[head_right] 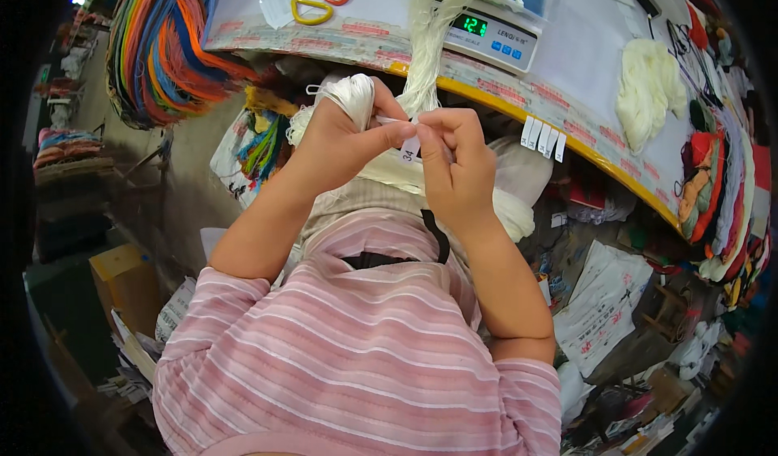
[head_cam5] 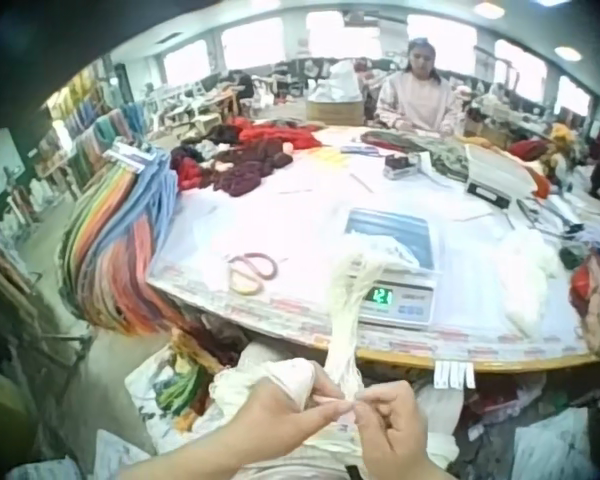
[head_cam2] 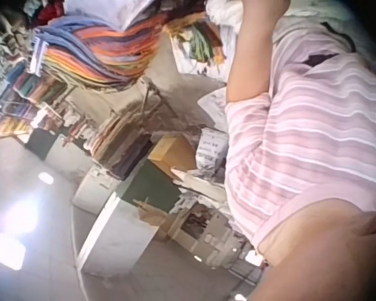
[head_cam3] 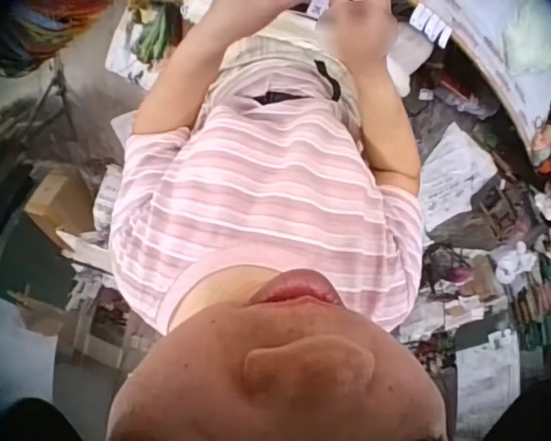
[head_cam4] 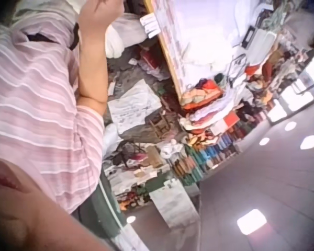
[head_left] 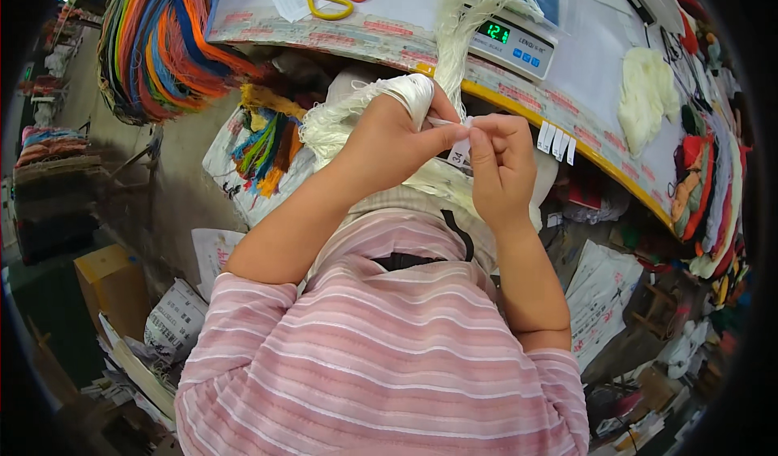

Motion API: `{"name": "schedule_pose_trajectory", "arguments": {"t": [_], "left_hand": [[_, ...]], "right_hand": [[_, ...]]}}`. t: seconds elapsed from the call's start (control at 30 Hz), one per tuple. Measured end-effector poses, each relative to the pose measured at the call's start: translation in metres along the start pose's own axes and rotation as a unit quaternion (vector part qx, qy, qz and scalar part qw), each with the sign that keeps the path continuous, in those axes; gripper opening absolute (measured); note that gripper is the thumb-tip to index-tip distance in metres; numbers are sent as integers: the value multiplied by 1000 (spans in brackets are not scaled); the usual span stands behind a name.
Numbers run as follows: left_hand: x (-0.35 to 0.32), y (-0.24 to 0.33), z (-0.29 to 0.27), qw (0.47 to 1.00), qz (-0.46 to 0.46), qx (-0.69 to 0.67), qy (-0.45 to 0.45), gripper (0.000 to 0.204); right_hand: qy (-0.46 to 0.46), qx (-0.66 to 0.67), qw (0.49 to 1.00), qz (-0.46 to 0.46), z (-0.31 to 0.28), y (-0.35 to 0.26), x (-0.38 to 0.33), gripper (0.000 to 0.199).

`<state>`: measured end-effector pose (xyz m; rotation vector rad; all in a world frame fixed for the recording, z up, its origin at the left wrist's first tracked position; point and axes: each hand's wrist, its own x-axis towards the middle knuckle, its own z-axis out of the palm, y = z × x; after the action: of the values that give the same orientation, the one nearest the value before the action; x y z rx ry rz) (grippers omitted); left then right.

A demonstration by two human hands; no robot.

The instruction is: Weighing bundles of white yarn on a digital scale and trimming them with scissors.

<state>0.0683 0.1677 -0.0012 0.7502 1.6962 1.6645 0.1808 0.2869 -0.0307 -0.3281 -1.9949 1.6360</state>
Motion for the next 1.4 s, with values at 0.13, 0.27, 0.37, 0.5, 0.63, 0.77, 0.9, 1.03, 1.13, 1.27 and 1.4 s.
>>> {"name": "schedule_pose_trajectory", "arguments": {"t": [0.13, 0.27, 0.37, 0.5, 0.63, 0.77, 0.9, 1.03, 1.13, 1.27, 1.4], "left_hand": [[0, 1, -7, 999, 19, 33, -3, 12], [-2, 10, -11, 997, -27, -33, -63, 15], [-4, 4, -18, 963, -159, -185, -119, 21], [-5, 5, -22, 890, -284, -323, -151, 26], [-11, 4, -18, 910, -225, -329, -112, 21], [-15, 10, -12, 938, -181, -285, -78, 19], [-12, 18, -17, 997, -54, -31, -56, 16], [-11, 19, -26, 982, -113, -121, -91, 16], [-14, 23, -32, 951, -171, -222, -131, 16], [-20, 28, -58, 954, -179, -226, -81, 16], [-44, 33, -155, 959, -84, -271, 8, 34]], "right_hand": [[-32, -155, 984, -80, -8, -14, 7, 10], [-81, -198, 963, -161, -17, -20, 13, 11], [-92, -267, 899, -336, -26, -10, 20, 18], [-131, -292, 841, -436, -30, -2, 22, 30], [-55, -188, 937, -289, -15, -9, 12, 19], [-16, 104, 992, 66, -2, -26, 4, 7], [-51, 245, 947, 199, -4, -39, 10, 10], [-58, -152, 957, -239, -1, -34, 14, 17], [-97, -160, 929, -320, -7, -33, 22, 21], [-60, -113, 975, -181, -6, -39, 22, 15], [-44, 232, 971, 45, -40, -55, 33, 10]]}}
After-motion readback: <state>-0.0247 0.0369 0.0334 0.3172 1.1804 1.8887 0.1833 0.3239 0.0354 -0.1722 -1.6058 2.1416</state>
